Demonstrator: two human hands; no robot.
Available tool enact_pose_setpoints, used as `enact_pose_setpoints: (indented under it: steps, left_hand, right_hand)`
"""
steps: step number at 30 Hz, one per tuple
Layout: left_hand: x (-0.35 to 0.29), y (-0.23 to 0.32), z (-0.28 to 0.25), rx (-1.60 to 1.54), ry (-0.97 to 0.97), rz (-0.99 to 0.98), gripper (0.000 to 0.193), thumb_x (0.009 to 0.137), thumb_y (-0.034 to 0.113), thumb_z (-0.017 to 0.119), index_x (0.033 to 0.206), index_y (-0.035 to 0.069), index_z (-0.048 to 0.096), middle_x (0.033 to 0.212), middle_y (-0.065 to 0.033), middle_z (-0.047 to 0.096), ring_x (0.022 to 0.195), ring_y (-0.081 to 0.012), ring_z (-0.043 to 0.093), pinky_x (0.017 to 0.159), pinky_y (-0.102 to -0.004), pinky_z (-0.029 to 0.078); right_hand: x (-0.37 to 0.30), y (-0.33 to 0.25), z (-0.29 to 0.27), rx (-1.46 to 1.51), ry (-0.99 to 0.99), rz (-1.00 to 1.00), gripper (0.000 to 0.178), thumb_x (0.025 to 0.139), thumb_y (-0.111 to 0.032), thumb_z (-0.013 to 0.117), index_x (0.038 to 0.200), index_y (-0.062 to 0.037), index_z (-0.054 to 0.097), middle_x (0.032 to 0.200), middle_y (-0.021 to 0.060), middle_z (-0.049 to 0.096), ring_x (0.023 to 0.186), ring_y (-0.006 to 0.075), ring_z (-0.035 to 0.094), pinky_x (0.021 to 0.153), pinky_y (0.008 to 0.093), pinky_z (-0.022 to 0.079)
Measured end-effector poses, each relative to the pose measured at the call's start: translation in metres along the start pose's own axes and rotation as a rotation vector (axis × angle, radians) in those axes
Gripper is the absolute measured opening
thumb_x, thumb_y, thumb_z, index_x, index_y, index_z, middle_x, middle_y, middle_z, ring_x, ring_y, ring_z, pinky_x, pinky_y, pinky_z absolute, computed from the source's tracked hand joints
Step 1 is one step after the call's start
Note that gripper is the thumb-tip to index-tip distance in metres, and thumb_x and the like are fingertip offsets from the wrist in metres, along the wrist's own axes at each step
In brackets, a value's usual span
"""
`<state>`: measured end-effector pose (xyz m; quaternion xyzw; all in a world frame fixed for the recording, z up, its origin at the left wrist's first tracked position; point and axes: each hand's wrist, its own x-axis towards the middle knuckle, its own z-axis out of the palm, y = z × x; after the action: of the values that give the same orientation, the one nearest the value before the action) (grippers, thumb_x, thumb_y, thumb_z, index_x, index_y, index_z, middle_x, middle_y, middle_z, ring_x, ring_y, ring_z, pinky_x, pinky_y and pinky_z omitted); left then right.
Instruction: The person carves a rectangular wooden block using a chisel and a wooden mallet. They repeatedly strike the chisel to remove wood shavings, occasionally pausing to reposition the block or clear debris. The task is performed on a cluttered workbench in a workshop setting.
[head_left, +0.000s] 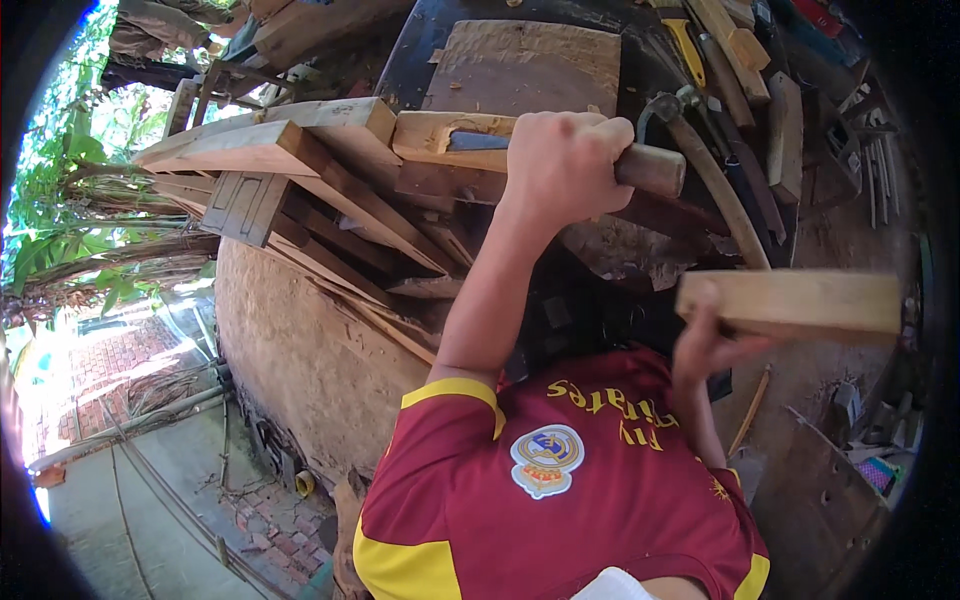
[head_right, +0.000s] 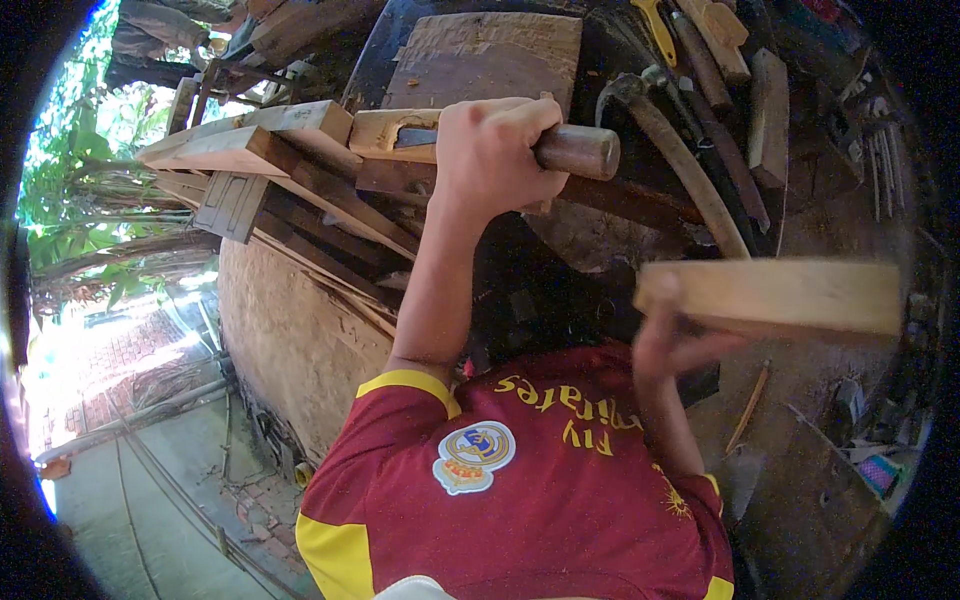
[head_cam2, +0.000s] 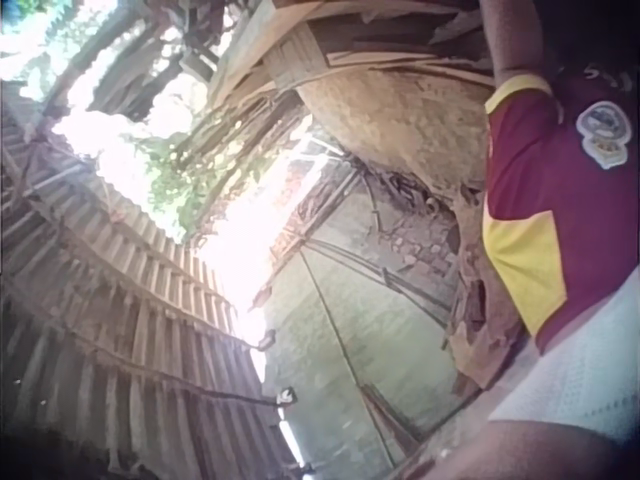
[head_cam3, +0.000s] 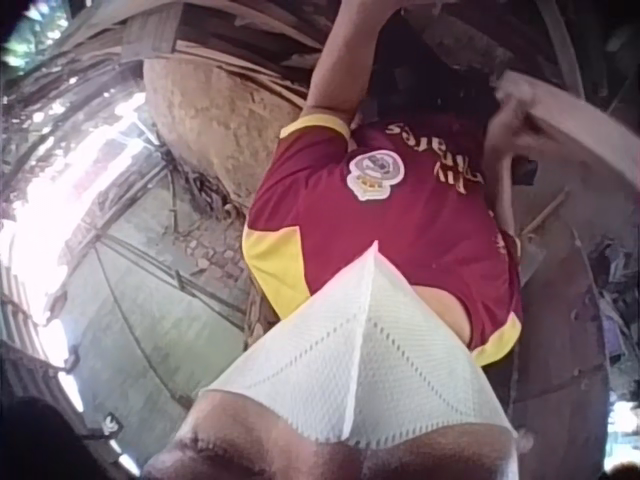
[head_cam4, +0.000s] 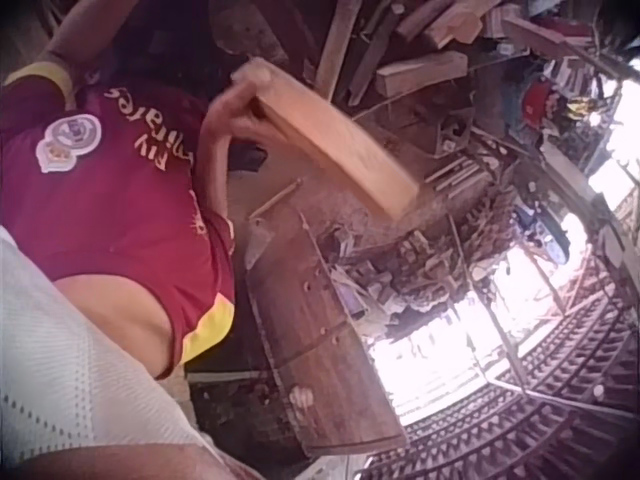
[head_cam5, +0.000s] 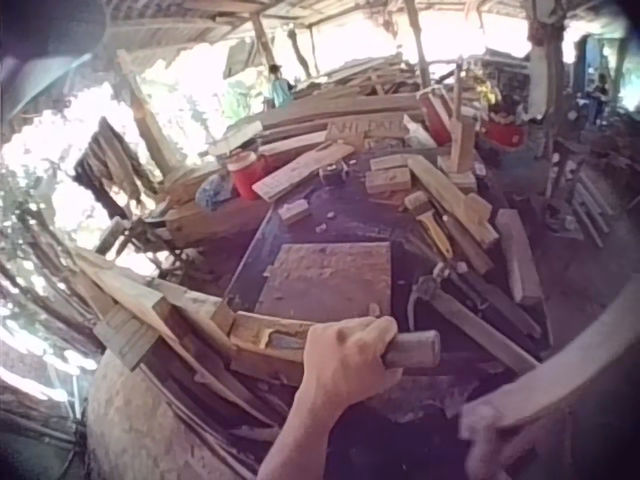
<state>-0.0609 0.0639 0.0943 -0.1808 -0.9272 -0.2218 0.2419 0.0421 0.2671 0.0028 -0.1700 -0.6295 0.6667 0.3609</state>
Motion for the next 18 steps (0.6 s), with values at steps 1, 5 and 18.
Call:
enact_pose_setpoints:
  steps: [1, 5, 18]
  left_hand:
    - [0.000, 0.000, 0.001, 0.007, 0.006, 0.011, 0.026, 0.052, 0.018, 0.074, 0.070, 0.011, 0.057, 0.067, -0.0062, 0.061, 0.066, -0.0285, 0.063, 0.056, -0.0382, 0.049]
    - [-0.001, -0.002, 0.007, 0.013, 0.038, 0.004, 0.026, 0.051, 0.019, 0.074, 0.070, 0.012, 0.059, 0.068, -0.0055, 0.062, 0.066, -0.0283, 0.063, 0.056, -0.0389, 0.049]
    - [0.000, -0.002, 0.004, 0.043, 0.003, -0.011, 0.026, 0.051, 0.022, 0.075, 0.071, 0.012, 0.062, 0.068, -0.0079, 0.062, 0.067, -0.0305, 0.064, 0.057, -0.0397, 0.050]
  right_hand:
    - [-0.006, 0.000, 0.005, -0.129, -0.224, -0.093, 0.088, 0.068, -0.005, 0.075, 0.142, 0.0042, 0.029, 0.136, 0.0237, 0.045, 0.124, 0.0362, 0.048, 0.106, 0.0436, 0.036]
    - [-0.006, 0.000, 0.006, -0.435, -0.643, -0.229, 0.087, 0.068, -0.007, 0.075, 0.142, 0.0043, 0.030, 0.134, 0.0239, 0.046, 0.126, 0.0362, 0.047, 0.105, 0.0428, 0.035]
    - [0.006, 0.001, -0.009, -0.620, -0.562, -0.558, 0.089, 0.068, -0.007, 0.076, 0.141, 0.0052, 0.027, 0.133, 0.0232, 0.046, 0.117, 0.0280, 0.053, 0.092, 0.0382, 0.049]
